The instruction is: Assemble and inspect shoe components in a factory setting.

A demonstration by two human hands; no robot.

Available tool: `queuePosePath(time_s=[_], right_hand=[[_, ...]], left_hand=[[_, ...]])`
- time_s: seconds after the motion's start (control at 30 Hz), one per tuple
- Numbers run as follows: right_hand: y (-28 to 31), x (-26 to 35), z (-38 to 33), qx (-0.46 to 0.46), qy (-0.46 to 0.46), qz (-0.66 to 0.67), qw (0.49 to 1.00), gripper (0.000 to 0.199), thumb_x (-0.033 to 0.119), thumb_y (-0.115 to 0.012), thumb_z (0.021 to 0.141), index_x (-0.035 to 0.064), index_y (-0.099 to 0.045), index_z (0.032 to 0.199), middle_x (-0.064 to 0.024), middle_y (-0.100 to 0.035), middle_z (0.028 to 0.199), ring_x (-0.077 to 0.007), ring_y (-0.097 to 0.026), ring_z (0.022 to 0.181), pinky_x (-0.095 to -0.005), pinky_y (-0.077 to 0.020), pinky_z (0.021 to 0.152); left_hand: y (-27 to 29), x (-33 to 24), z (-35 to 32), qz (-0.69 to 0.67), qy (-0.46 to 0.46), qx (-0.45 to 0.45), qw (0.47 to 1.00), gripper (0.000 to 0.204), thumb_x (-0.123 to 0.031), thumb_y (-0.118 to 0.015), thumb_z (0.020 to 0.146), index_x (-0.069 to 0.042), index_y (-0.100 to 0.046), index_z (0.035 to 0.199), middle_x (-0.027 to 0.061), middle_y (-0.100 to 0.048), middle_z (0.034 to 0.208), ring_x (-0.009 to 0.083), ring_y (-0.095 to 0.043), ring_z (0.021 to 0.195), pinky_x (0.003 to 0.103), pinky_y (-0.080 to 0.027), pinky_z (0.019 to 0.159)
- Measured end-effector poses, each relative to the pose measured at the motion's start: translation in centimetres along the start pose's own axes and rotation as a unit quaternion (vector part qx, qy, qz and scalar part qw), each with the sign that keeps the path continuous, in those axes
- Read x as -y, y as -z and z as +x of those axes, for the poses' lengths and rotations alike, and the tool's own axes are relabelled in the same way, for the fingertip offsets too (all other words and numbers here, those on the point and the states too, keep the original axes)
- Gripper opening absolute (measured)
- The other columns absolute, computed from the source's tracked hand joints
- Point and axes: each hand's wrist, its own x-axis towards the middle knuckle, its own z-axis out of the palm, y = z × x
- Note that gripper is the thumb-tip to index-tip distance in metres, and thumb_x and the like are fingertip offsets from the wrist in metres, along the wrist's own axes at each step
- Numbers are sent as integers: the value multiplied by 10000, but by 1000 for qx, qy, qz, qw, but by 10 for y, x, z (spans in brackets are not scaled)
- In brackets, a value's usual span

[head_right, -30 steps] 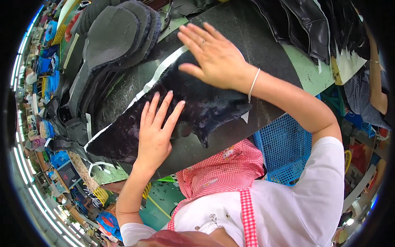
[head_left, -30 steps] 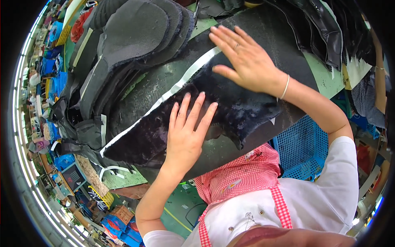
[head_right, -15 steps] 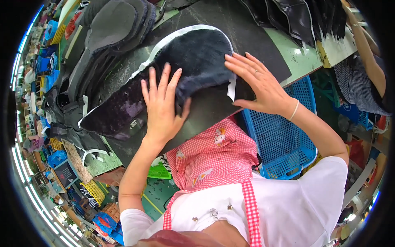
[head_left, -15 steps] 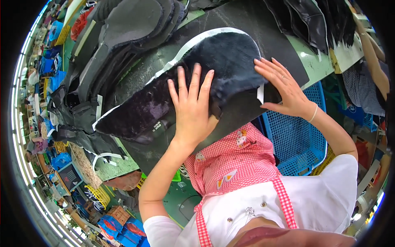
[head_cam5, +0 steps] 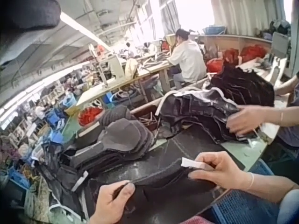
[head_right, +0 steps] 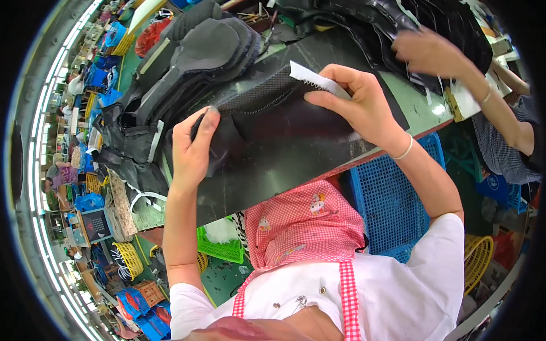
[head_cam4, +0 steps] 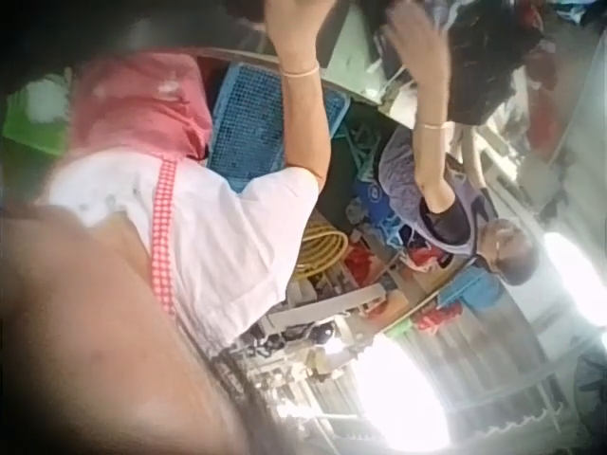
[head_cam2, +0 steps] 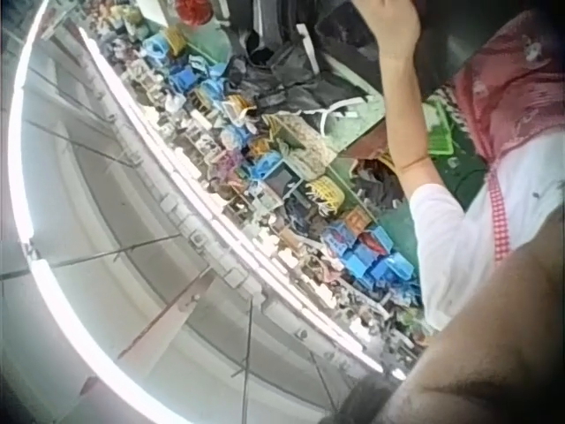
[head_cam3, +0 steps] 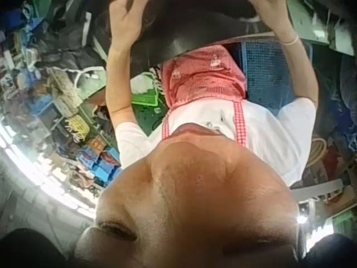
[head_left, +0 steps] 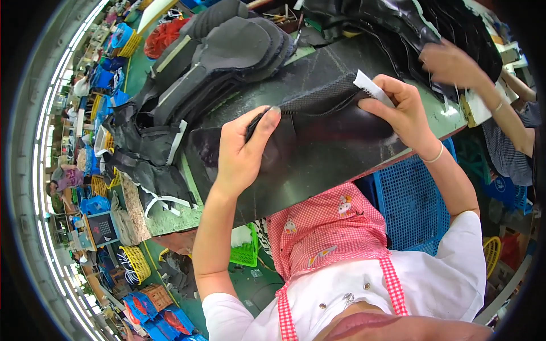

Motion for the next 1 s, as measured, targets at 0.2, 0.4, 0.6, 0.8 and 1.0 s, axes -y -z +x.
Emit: queuePosePath(time_s=[0.2,0.4,0.6,0.8,1.0], right_hand=[[-4,50,3,-26,67,72,995,272,97,-767,793,18,-613,1003,8,-623,886,-72,-555,787,-222,-447,729],[-6,88,28,45,198,-267,942,361,115,-829,671,25,-629,958,-16,-642,859,-92,-554,744,-245,-461,697],[9,79,33,117,80,39,989,208,108,-758,809,-15,-669,951,-6,-672,807,-25,-564,737,-226,-477,664],[12,76,35,90,-20,199,976,202,92,-719,859,7,-681,1038,5,-693,907,-17,-595,775,-192,-504,706],[16,96,47,6,343,-295,892,420,231,-788,761,42,-619,1095,-53,-663,763,-203,-644,649,-302,-520,653]], left_hand=[[6,-26,-1,-68,-57,-2,996,285,-204,-579,982,76,-625,1013,-36,-586,785,27,-453,758,197,-401,681],[-6,-52,10,43,-47,-23,998,305,-220,-580,978,80,-631,1003,-1,-603,764,42,-478,743,225,-427,684],[19,-41,-5,-84,-60,-2,995,282,-212,-581,978,59,-641,1023,-72,-527,729,7,-424,683,188,-349,591],[9,-80,7,-165,-10,12,986,288,-65,-727,848,14,-664,1118,18,-701,952,57,-619,850,213,-496,745],[11,-65,4,-79,-3,-1,997,208,-86,-739,846,13,-667,1015,-9,-680,876,19,-577,751,183,-470,658]])
